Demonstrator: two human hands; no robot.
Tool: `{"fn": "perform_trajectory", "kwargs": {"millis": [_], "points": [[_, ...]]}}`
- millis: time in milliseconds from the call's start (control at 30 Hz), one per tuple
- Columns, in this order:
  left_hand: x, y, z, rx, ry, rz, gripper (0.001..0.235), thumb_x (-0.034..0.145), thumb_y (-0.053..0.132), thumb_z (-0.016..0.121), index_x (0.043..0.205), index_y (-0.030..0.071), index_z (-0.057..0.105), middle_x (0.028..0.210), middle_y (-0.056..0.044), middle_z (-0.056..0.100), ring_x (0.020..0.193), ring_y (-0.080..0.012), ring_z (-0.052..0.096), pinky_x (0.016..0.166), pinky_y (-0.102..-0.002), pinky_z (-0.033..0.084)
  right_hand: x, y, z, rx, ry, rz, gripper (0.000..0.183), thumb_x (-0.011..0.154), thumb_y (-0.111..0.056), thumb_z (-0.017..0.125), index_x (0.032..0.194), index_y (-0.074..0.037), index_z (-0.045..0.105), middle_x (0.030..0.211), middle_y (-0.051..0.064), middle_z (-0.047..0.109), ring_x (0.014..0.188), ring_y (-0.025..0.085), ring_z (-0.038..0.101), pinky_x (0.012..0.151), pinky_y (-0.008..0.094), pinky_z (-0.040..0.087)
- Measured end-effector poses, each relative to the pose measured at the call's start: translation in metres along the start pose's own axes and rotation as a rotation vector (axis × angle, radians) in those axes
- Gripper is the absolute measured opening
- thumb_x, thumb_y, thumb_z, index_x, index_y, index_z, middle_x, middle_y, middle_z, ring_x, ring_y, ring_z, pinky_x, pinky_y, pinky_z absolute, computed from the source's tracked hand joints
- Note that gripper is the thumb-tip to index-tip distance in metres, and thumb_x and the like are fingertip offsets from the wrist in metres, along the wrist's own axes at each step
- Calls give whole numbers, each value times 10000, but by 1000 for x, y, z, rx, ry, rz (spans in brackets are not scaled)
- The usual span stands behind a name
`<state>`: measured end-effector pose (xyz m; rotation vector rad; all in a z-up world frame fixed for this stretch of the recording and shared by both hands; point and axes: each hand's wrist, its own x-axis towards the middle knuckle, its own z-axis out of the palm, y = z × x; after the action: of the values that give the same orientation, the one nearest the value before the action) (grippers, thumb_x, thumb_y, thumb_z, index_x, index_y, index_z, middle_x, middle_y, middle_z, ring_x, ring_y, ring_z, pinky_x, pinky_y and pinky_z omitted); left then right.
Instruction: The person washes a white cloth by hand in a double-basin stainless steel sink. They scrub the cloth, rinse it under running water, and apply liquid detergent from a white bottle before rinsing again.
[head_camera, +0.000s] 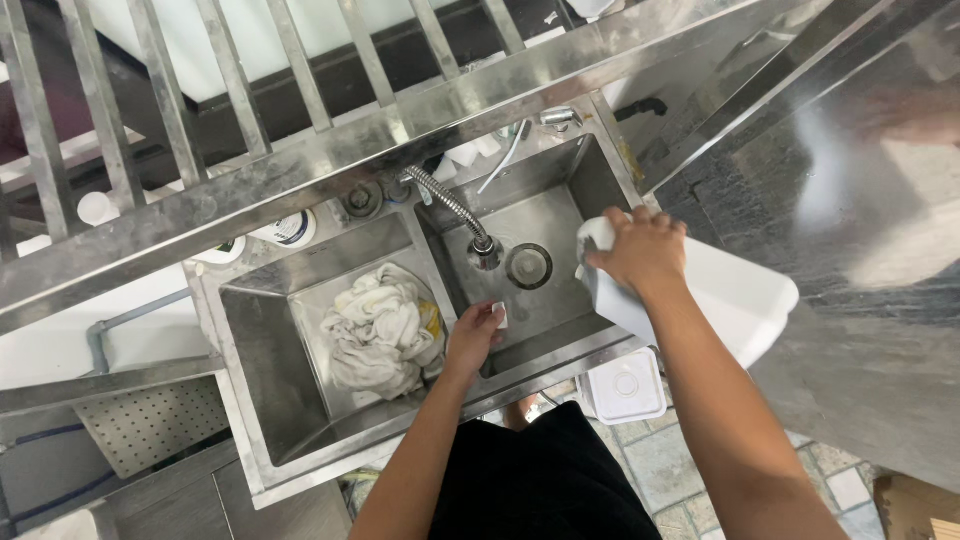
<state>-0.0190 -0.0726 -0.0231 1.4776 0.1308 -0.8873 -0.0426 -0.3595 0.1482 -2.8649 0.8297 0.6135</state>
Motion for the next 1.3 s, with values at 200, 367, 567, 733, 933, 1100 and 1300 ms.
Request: {"fn": "perform_trajectory", "kwargs": {"millis": [200, 367, 567, 733, 933, 1100, 1300], "points": [[0, -13, 1, -3, -19, -20, 406, 943, 258, 702, 1277, 32, 650, 1138, -51, 713, 954, -150, 675, 787, -294, 553, 39, -17, -1, -24, -194, 42, 765, 778, -558, 752, 1460, -285, 541, 1455, 141, 548, 1413, 413, 446, 1111, 545, 358], [0, -13, 3, 31, -32, -18, 396, 940, 262, 706, 1255, 29, 652, 1138, -52, 726, 948, -151, 686, 788, -292, 565, 36, -16, -1, -20, -185, 38, 768, 787, -590, 741, 1458, -271, 548, 1448, 134, 559, 1408, 406, 456, 1135, 559, 340], [-3, -4, 1, 56, -22, -28, 405, 948, 275, 692, 1279, 47, 648, 1130, -47, 714, 948, -137, 688, 776, -288, 563, 39, -17, -3, -28, -199, 42, 782, 780, -569, 748, 1475, -280, 536, 1449, 140, 557, 1406, 408, 456, 1134, 556, 344], [-4, -2, 1, 45, -34, -28, 420, 953, 277, 691, 1303, 48, 649, 1131, -64, 707, 916, -149, 686, 767, -285, 559, 32, -17, -7, -16, -178, 33, 782, 777, -575, 747, 1462, -259, 539, 1444, 141, 554, 1405, 413, 450, 1131, 572, 342], [7, 1, 13, 57, -37, -6, 429, 913, 204, 735, 1301, 40, 649, 1179, -66, 701, 967, -147, 683, 818, -283, 581, -12, -1, -9, 38, -1, -55, 711, 765, -561, 761, 1344, -192, 576, 1368, 109, 578, 1330, 398, 476, 1052, 636, 352], [26, 12, 54, 170, -142, 250, 469, 913, 199, 739, 1339, 53, 610, 1173, -75, 711, 1023, -152, 720, 861, -268, 575, -62, 14, -1, 178, 317, -183, 504, 698, -416, 814, 1117, -174, 672, 1175, 53, 678, 1258, 351, 562, 1004, 571, 419], [49, 23, 103, 298, -195, 412, 405, 926, 241, 751, 1266, 31, 682, 1011, -101, 748, 858, -144, 743, 736, -256, 579, -102, 30, 4, 303, 580, -368, 469, 619, -280, 807, 1045, -126, 684, 1130, 72, 685, 1190, 320, 593, 1026, 502, 433]]}}
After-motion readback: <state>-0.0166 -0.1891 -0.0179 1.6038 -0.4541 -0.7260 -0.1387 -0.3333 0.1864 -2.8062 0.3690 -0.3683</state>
